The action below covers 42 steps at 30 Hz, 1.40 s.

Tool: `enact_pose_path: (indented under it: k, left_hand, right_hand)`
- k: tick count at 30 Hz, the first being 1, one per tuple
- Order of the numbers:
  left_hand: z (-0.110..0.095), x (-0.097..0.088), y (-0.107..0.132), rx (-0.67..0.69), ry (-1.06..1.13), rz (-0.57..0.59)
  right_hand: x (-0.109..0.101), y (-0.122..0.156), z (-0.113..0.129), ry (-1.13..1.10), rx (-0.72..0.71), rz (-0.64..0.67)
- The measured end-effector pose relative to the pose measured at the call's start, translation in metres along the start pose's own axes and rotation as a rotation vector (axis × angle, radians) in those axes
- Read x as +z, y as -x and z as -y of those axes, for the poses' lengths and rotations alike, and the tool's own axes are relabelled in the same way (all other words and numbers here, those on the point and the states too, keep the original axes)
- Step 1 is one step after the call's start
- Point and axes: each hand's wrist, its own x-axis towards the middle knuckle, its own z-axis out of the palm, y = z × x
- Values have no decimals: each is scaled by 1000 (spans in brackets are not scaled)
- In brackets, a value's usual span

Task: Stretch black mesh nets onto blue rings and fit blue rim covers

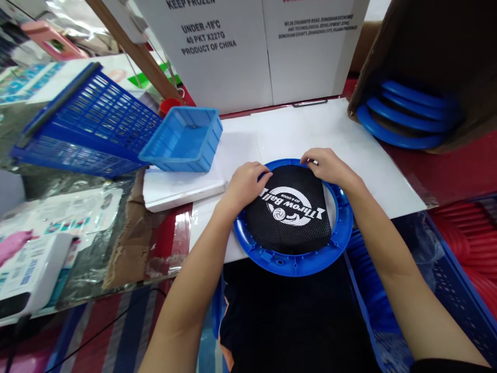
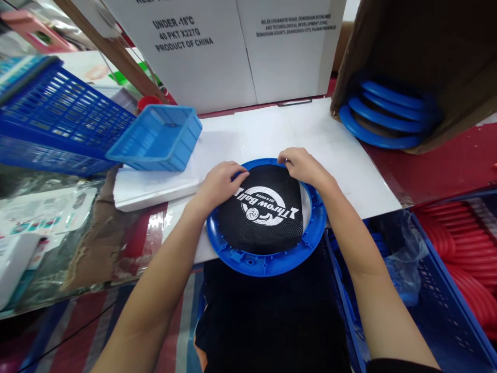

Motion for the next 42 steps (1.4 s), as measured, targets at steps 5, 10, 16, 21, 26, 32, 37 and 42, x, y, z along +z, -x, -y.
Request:
enact_pose_path:
  k: [5, 10, 16, 21, 26, 32, 37, 42]
  left_hand:
    - [-6, -3, 3, 97, 4, -12]
    - [-6, 1, 6, 158, -20, 91]
    - [-5, 1, 9, 146, 69, 194]
    - [-15, 1, 8, 125, 68, 160]
    - [-17, 3, 7, 115, 54, 137]
    - [-15, -6, 9, 17, 244, 70]
    - [-14, -14, 8, -78, 375, 88]
    - [-11, -16, 6, -177, 504, 105]
  right_hand:
    - [7, 3, 5, 15, -155, 22]
    - [16, 4, 0, -13, -156, 231]
    - [15, 5, 1, -35, -153, 328]
    - [13, 6, 9, -56, -117, 361]
    - [14, 4, 13, -120, -99, 320]
    - [14, -1, 17, -232, -115, 273]
    - [11, 3, 18, -230, -129, 346]
    - [9, 4, 20, -235, -136, 394]
